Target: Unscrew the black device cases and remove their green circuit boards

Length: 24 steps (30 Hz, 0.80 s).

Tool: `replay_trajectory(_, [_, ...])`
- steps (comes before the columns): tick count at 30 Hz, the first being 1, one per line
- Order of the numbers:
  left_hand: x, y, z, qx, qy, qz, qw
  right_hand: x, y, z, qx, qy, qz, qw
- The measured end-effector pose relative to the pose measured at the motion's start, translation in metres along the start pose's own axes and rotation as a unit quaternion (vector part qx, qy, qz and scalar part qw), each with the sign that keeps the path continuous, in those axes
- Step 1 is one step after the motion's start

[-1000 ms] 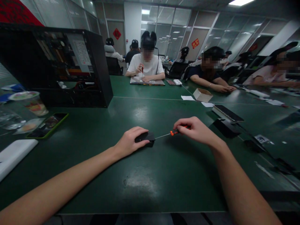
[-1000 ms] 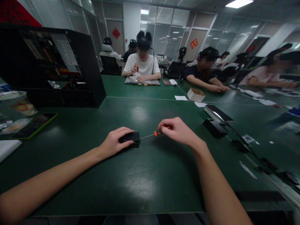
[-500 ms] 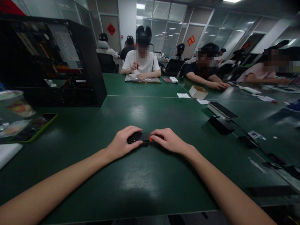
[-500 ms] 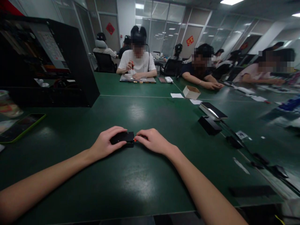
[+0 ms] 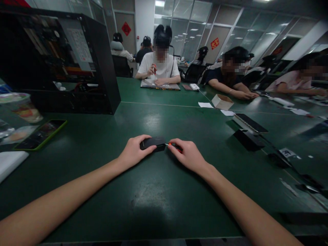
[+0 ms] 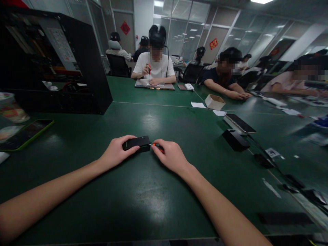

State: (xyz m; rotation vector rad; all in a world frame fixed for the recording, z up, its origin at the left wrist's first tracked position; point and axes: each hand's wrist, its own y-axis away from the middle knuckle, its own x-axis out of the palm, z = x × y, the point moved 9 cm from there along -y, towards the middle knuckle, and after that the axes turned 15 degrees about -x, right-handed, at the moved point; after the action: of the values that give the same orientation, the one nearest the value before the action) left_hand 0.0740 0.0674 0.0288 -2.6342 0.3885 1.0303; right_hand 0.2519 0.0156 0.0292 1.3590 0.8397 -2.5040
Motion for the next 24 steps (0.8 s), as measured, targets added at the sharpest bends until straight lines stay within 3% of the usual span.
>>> replay_trajectory(10, [-0.003,-0.001,0.005,-0.025,0.035,-0.007,0.999,0.030,0.008,0.020,0.042,-0.032,0.011,0.999])
replay_trajectory(18, [0.002,0.001,0.002,-0.006,0.043,0.017,0.999,0.034,0.011,0.044,-0.005,-0.063,0.014,0.998])
replay_trajectory(24, [0.003,0.005,-0.006,0.026,0.043,0.032,0.998,0.029,0.010,0.037,0.011,-0.057,0.012,0.998])
